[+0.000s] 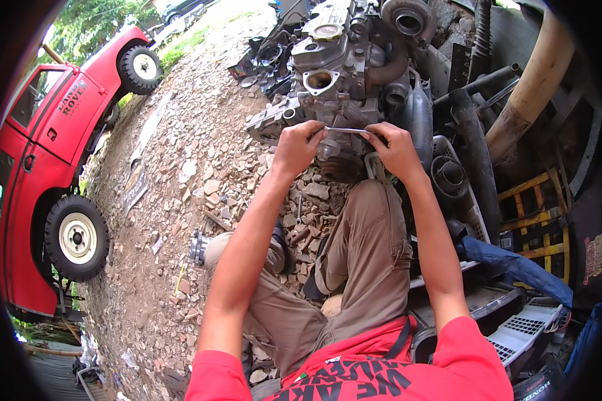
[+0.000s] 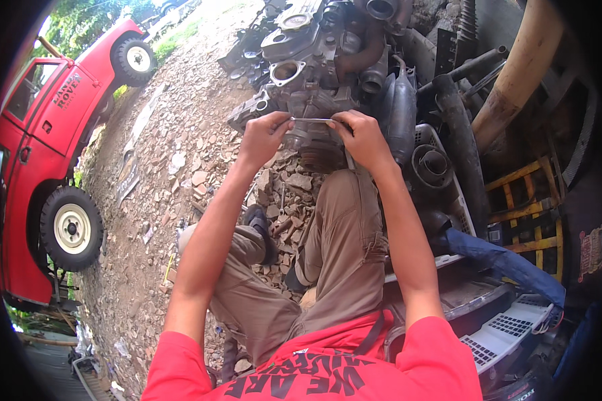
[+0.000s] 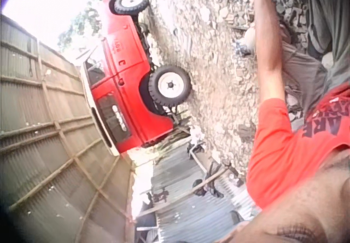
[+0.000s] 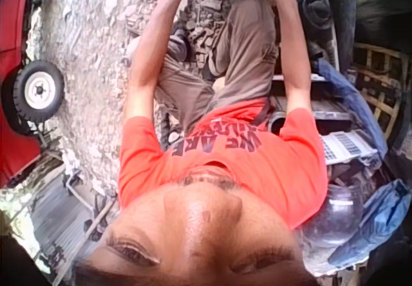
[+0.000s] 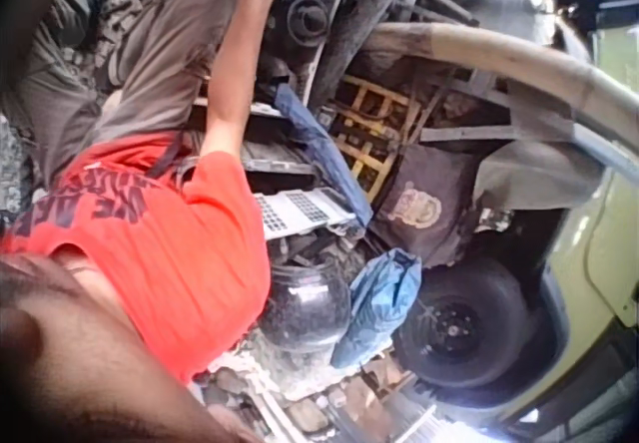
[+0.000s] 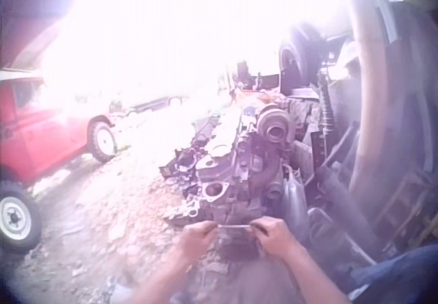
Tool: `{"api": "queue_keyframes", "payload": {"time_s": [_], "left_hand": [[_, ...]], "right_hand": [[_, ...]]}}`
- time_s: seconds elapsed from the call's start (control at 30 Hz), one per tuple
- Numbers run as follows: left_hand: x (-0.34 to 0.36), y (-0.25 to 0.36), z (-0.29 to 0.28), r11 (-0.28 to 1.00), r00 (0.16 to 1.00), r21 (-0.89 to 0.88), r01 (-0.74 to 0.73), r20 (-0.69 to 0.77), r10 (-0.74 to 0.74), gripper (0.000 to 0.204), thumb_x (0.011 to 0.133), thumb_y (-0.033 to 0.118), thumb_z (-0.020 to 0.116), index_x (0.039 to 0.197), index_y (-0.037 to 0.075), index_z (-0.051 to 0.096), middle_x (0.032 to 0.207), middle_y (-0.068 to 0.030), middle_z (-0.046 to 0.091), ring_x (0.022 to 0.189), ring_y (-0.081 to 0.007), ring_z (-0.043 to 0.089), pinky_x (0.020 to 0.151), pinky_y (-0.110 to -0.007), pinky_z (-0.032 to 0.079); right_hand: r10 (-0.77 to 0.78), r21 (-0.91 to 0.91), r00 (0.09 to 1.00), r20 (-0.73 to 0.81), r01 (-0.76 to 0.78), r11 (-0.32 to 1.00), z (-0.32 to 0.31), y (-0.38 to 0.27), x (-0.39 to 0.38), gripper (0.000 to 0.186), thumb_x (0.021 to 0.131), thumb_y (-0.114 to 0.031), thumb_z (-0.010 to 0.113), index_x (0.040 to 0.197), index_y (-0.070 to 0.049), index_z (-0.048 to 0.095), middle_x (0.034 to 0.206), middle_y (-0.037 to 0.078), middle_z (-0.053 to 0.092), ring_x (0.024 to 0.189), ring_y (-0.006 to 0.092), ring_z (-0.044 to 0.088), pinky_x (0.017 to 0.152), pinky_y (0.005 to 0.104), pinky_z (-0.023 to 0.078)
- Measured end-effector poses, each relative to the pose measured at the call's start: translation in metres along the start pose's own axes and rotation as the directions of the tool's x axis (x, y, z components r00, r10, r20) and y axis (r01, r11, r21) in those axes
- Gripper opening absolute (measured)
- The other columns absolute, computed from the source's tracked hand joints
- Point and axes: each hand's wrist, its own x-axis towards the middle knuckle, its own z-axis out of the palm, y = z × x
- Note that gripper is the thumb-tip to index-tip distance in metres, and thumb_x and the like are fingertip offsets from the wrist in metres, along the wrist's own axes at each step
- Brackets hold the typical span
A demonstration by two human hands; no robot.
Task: The person sits on the ground and uses a wrench to loosen and remove bolts from a car engine block. They manipulate the engine components by hand and continue to work on the engine assembly.
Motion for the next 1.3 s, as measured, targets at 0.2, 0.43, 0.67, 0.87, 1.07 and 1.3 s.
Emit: {"api": "queue_keyframes", "payload": {"time_s": [0.2, 0.43, 0.67, 0.87, 1.07, 1.3], "left_hand": [[0.019, -0.004, 0.030, 1.000, 0.996, -0.026, -0.003, -0.084, 0.001, 0.025, 0.086, 0.022, 0.072, 0.100, 0.001, 0.071, 0.085, -0.0181, 0.071, 0.076, -0.0249, 0.071, 0.069, -0.033, 0.053], [0.029, -0.009, 0.043, 0.994, 0.995, -0.080, 0.075, -0.060, -0.080, 0.022, 0.084, 0.022, 0.074, 0.095, 0.002, 0.073, 0.075, -0.0147, 0.071, 0.067, -0.0206, 0.070, 0.063, -0.031, 0.052], [0.033, -0.019, 0.040, 0.989, 0.993, -0.114, 0.098, -0.049, -0.104, 0.021, 0.081, 0.021, 0.078, 0.092, 0.003, 0.075, 0.068, -0.0101, 0.069, 0.056, -0.0119, 0.060, 0.054, -0.028, 0.046], [0.037, -0.022, 0.037, 0.965, 0.990, -0.221, 0.141, 0.006, -0.143, 0.023, 0.081, 0.022, 0.078, 0.092, 0.003, 0.075, 0.068, -0.0098, 0.067, 0.057, -0.0132, 0.057, 0.054, -0.029, 0.045], [0.035, -0.020, 0.042, 0.959, 0.980, -0.218, 0.181, -0.043, -0.195, 0.027, 0.079, 0.026, 0.079, 0.091, 0.003, 0.074, 0.072, -0.0122, 0.069, 0.061, -0.0200, 0.063, 0.057, -0.031, 0.048], [0.037, -0.024, 0.045, 0.984, 0.989, -0.175, 0.039, -0.132, -0.062, 0.024, 0.078, 0.021, 0.081, 0.092, 0.001, 0.074, 0.070, -0.0109, 0.070, 0.055, -0.0111, 0.060, 0.053, -0.028, 0.046]], "right_hand": [[-0.039, -0.249, 0.998, 0.048, 0.049, 0.967, -0.022, 0.003, 0.020, 0.017, 0.089, -0.016, 0.064, 0.094, 0.001, 0.065, 0.089, 0.018, 0.064, 0.086, 0.0387, 0.063, 0.075, 0.0444, 0.050], [-0.084, -0.306, 0.990, 0.115, 0.116, 0.945, -0.033, 0.007, 0.037, 0.016, 0.091, -0.015, 0.062, 0.093, 0.001, 0.063, 0.089, 0.018, 0.061, 0.085, 0.0395, 0.062, 0.073, 0.0458, 0.049], [-0.102, -0.370, 0.976, 0.190, 0.168, 0.914, -0.035, -0.007, 0.049, 0.014, 0.091, -0.013, 0.060, 0.092, 0.001, 0.060, 0.087, 0.017, 0.059, 0.083, 0.0380, 0.062, 0.073, 0.0451, 0.050], [-0.150, -0.477, 0.936, 0.320, 0.296, 0.828, -0.036, -0.027, 0.066, 0.012, 0.089, -0.011, 0.060, 0.090, 0.001, 0.059, 0.085, 0.015, 0.059, 0.086, 0.0340, 0.063, 0.077, 0.0427, 0.051], [-0.110, -0.563, 0.926, 0.361, 0.310, 0.766, -0.037, -0.030, 0.073, 0.010, 0.088, -0.011, 0.061, 0.090, -0.001, 0.059, 0.085, 0.013, 0.060, 0.086, 0.0322, 0.064, 0.076, 0.0420, 0.052], [-0.167, -0.487, 0.986, -0.023, 0.135, 0.863, -0.014, -0.012, 0.033, 0.011, 0.088, -0.015, 0.064, 0.096, -0.008, 0.066, 0.084, 0.008, 0.061, 0.075, 0.0334, 0.063, 0.067, 0.0424, 0.049]]}}
